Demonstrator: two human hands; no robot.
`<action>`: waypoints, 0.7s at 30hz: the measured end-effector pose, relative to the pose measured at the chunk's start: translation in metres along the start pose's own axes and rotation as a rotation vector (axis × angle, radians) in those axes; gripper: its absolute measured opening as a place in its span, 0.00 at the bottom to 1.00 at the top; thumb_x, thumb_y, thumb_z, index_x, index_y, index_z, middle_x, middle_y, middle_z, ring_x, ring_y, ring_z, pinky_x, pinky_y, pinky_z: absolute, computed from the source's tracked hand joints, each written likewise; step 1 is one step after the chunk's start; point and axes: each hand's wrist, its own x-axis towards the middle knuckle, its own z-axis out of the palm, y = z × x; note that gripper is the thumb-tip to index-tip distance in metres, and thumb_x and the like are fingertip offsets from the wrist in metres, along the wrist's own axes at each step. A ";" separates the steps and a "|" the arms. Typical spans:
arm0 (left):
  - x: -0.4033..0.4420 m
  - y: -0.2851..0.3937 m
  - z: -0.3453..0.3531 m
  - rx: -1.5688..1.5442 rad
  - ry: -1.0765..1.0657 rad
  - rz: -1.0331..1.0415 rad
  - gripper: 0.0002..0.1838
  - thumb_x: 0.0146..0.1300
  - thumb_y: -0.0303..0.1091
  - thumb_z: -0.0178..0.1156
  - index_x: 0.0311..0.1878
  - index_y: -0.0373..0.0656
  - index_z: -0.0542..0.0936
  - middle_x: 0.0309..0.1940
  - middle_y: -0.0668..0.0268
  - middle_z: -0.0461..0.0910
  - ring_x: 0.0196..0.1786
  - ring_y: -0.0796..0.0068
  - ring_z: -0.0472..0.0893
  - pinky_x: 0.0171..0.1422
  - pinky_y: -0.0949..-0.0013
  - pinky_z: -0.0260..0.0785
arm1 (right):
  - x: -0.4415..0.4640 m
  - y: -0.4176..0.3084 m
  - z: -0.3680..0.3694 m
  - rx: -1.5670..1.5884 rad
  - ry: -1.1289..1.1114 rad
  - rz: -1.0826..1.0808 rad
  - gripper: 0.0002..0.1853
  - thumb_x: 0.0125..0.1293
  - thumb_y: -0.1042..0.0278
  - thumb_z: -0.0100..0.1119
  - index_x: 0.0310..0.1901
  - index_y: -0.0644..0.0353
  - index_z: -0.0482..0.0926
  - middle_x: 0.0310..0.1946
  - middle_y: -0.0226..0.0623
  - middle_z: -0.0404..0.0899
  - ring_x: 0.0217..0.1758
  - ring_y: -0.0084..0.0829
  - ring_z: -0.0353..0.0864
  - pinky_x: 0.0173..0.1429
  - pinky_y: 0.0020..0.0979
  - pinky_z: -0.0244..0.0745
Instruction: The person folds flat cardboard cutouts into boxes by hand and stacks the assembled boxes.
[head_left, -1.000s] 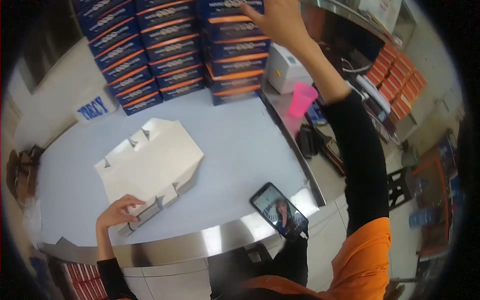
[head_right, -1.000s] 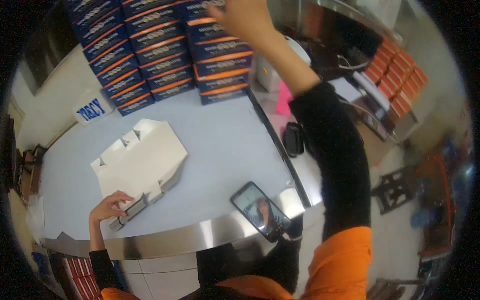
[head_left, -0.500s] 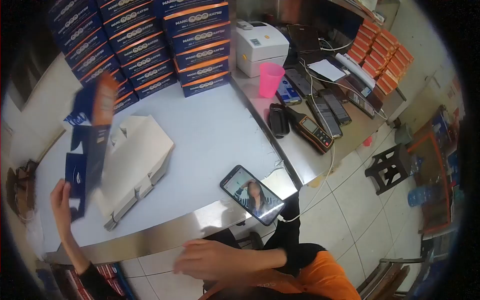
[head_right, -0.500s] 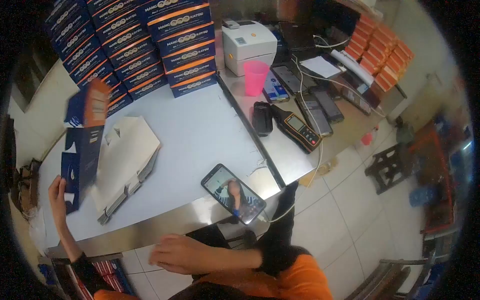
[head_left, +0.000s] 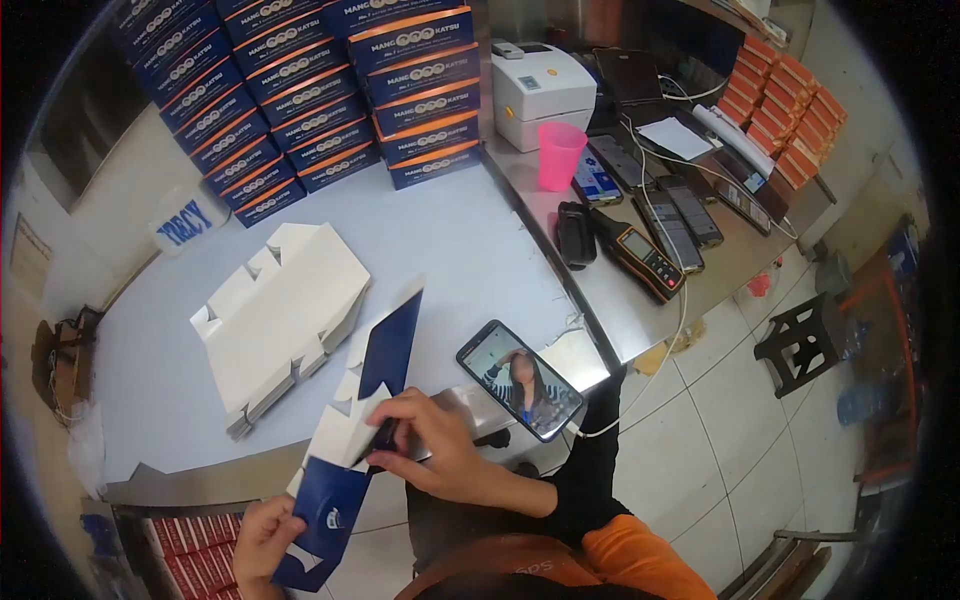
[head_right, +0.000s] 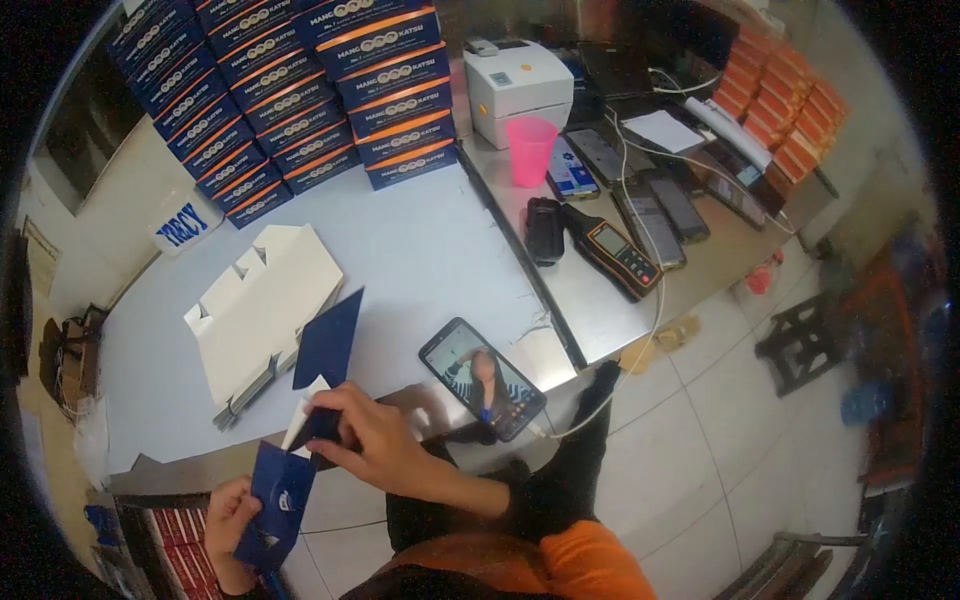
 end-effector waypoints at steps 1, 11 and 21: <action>0.005 0.000 0.007 -0.262 0.070 -0.085 0.04 0.58 0.26 0.59 0.33 0.34 0.76 0.24 0.67 0.78 0.27 0.81 0.75 0.31 0.75 0.65 | 0.000 0.003 -0.004 0.086 -0.007 -0.140 0.24 0.56 0.70 0.65 0.56 0.55 0.72 0.45 0.37 0.72 0.33 0.30 0.79 0.34 0.27 0.74; -0.005 0.006 0.022 -0.268 0.056 -0.110 0.12 0.65 0.26 0.53 0.23 0.37 0.76 0.16 0.78 0.67 0.22 0.89 0.64 0.26 0.80 0.57 | 0.001 -0.024 -0.004 -0.263 -0.342 -0.337 0.20 0.57 0.61 0.64 0.52 0.52 0.75 0.37 0.31 0.72 0.28 0.34 0.78 0.29 0.32 0.74; -0.024 -0.013 0.029 -0.300 0.436 -0.043 0.15 0.57 0.38 0.66 0.31 0.37 0.73 0.30 0.66 0.75 0.31 0.80 0.73 0.36 0.76 0.65 | 0.000 -0.021 0.010 -0.278 -0.181 -0.347 0.23 0.58 0.57 0.62 0.56 0.50 0.74 0.42 0.29 0.74 0.27 0.28 0.80 0.25 0.28 0.77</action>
